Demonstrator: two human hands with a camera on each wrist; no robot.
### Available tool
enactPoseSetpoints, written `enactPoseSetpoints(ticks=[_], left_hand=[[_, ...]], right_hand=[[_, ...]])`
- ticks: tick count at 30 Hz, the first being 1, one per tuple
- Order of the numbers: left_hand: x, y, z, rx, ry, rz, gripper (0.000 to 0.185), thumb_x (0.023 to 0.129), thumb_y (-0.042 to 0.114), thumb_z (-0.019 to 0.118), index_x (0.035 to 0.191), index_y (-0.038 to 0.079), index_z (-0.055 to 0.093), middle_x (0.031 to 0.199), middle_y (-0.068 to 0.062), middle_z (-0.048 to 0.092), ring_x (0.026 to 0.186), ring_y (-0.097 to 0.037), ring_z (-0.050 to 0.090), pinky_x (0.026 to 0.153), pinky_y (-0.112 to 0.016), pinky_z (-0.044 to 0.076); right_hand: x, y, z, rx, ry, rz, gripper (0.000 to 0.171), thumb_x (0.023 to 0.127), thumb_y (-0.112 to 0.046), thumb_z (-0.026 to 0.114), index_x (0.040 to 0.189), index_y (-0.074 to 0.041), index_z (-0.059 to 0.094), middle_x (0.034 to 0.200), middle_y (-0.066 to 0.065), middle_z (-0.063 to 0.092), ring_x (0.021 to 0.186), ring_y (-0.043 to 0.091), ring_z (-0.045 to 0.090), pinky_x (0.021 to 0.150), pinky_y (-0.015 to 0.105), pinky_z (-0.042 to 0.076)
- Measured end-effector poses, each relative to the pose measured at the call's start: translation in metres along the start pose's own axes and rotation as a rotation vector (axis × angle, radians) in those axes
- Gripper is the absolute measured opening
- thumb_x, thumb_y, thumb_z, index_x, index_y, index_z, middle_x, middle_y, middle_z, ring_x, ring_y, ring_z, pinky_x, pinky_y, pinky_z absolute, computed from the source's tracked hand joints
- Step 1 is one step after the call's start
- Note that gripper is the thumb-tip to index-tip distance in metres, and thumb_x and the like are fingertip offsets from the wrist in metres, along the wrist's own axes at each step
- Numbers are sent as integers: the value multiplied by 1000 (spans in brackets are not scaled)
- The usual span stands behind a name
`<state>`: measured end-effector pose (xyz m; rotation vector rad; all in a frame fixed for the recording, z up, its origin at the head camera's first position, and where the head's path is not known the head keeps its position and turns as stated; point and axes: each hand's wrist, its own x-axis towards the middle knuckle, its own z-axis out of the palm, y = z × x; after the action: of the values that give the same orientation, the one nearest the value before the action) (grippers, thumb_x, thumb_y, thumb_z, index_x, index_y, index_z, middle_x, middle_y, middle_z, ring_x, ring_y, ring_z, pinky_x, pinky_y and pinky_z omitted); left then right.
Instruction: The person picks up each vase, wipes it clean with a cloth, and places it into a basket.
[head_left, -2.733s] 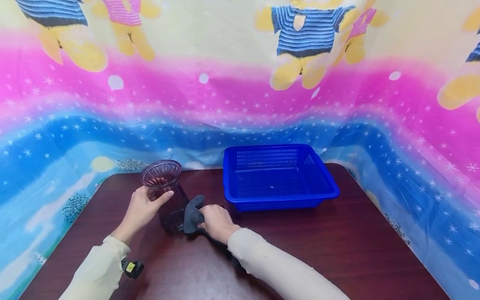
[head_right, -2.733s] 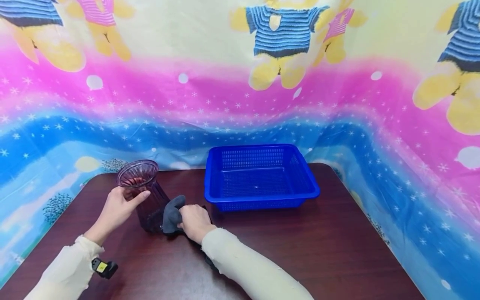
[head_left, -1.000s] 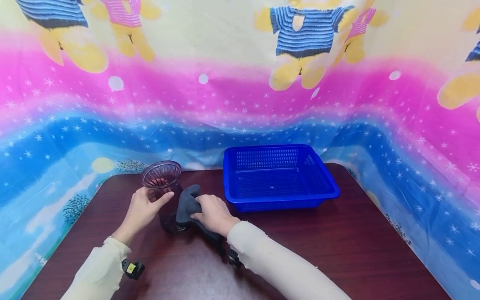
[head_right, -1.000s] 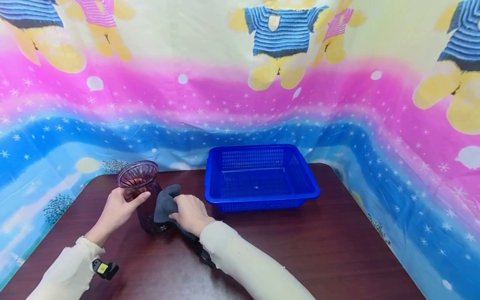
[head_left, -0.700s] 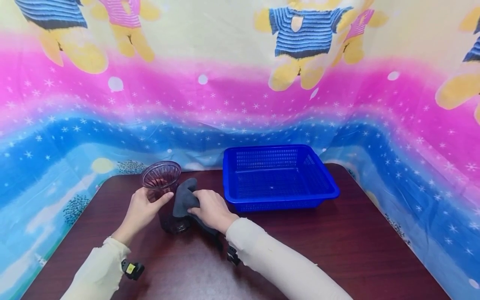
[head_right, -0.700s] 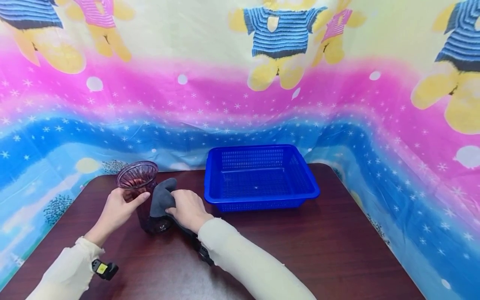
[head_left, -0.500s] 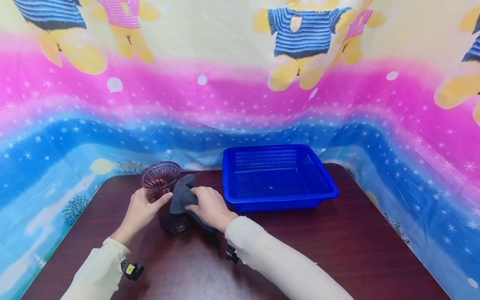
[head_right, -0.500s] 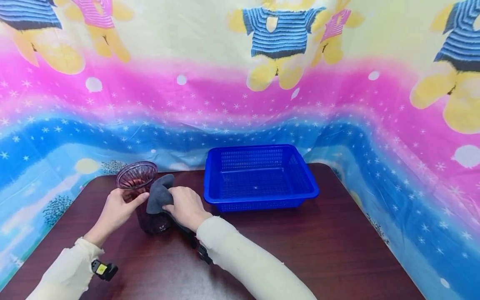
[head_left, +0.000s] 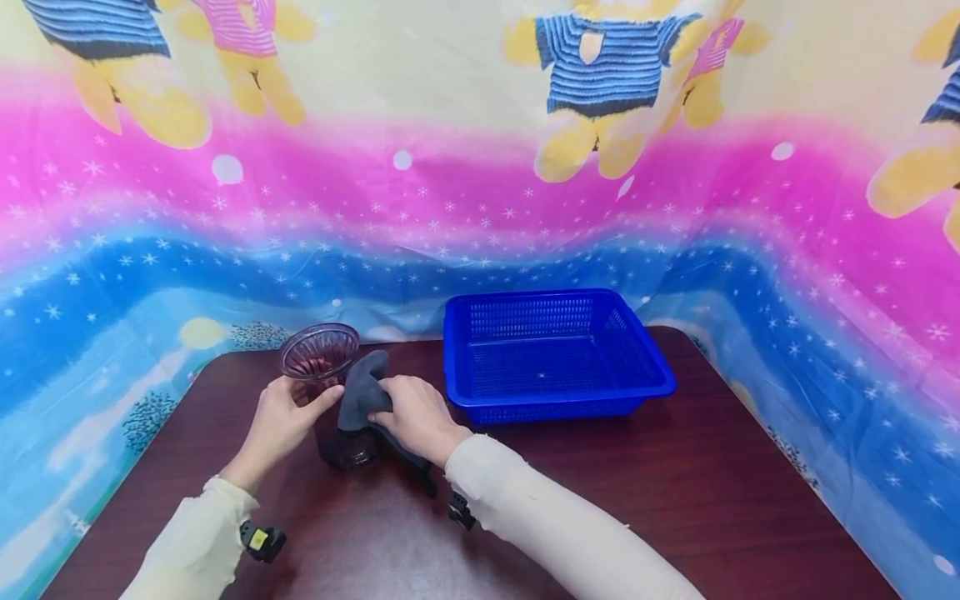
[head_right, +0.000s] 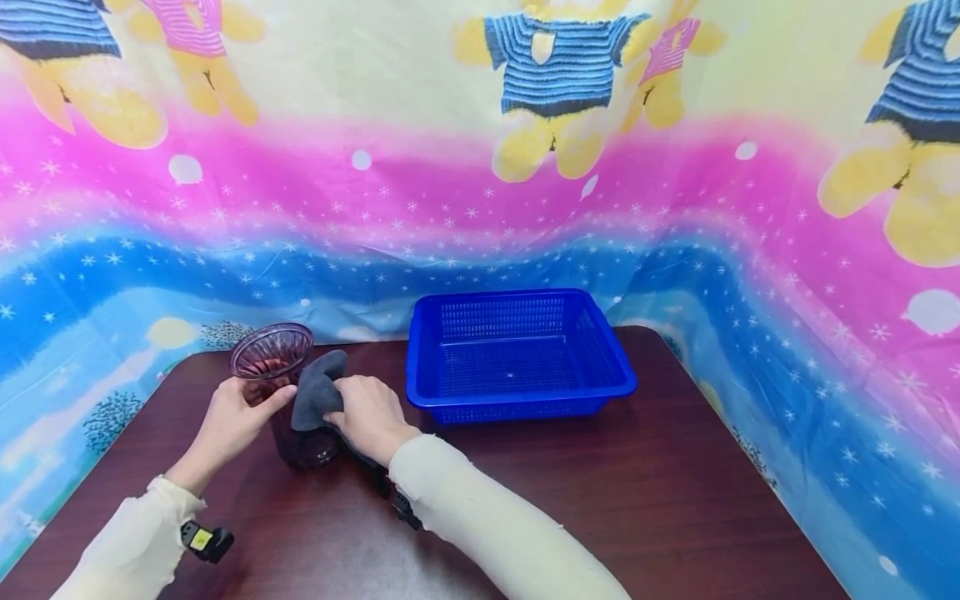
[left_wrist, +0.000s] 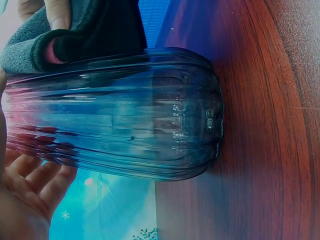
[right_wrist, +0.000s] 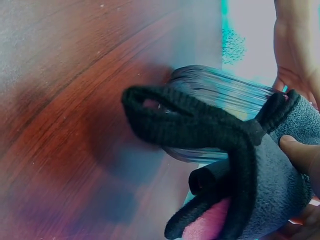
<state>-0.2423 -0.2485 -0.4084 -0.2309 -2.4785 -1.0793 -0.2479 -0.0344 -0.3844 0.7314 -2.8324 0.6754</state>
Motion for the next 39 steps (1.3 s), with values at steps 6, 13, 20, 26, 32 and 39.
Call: enactPoseSetpoints(ticks=[6, 13, 20, 26, 32, 39], left_hand=[[1, -2, 1, -1, 12, 13, 33, 91, 31, 76, 112, 6, 71, 103, -15, 78, 84, 18, 57, 74, -10, 48], [0, 1, 0, -16, 5, -1, 34, 91, 30, 76, 114, 5, 71, 106, -17, 77, 88, 13, 60, 76, -10, 48], [-1, 2, 0, -28, 5, -9, 31, 90, 29, 76, 111, 6, 71, 105, -17, 77, 87, 20, 56, 77, -9, 48], [-1, 1, 0, -28, 14, -3, 30, 90, 29, 76, 110, 7, 72, 104, -16, 78, 87, 20, 57, 77, -8, 47], [-1, 1, 1, -27, 18, -2, 30, 90, 29, 76, 109, 6, 72, 102, -16, 78, 86, 19, 57, 76, -8, 47], [-1, 1, 1, -17, 23, 0, 29, 90, 29, 76, 107, 6, 71, 100, -16, 78, 83, 16, 58, 74, -12, 48]], right_hand=[[-1, 2, 5, -47, 11, -20, 23, 88, -35, 79, 102, -17, 74, 97, -1, 77, 92, 17, 72, 74, 33, 56], [-4, 7, 12, -47, 2, -15, 21, 88, -35, 79, 98, -18, 74, 94, -1, 77, 88, 16, 71, 72, 32, 55], [-7, 11, 18, -49, -9, -8, 19, 87, -34, 80, 94, -18, 73, 92, -2, 76, 86, 16, 70, 70, 31, 55], [-10, 15, 25, -68, -13, -18, 18, 87, -34, 80, 93, -18, 72, 92, -1, 74, 87, 15, 69, 70, 31, 54], [-13, 19, 31, -91, -25, -21, 18, 86, -33, 81, 93, -19, 72, 89, -2, 73, 84, 13, 68, 70, 29, 53], [-15, 22, 38, -101, -56, -11, 17, 86, -33, 81, 93, -19, 73, 89, -3, 73, 81, 12, 66, 69, 28, 53]])
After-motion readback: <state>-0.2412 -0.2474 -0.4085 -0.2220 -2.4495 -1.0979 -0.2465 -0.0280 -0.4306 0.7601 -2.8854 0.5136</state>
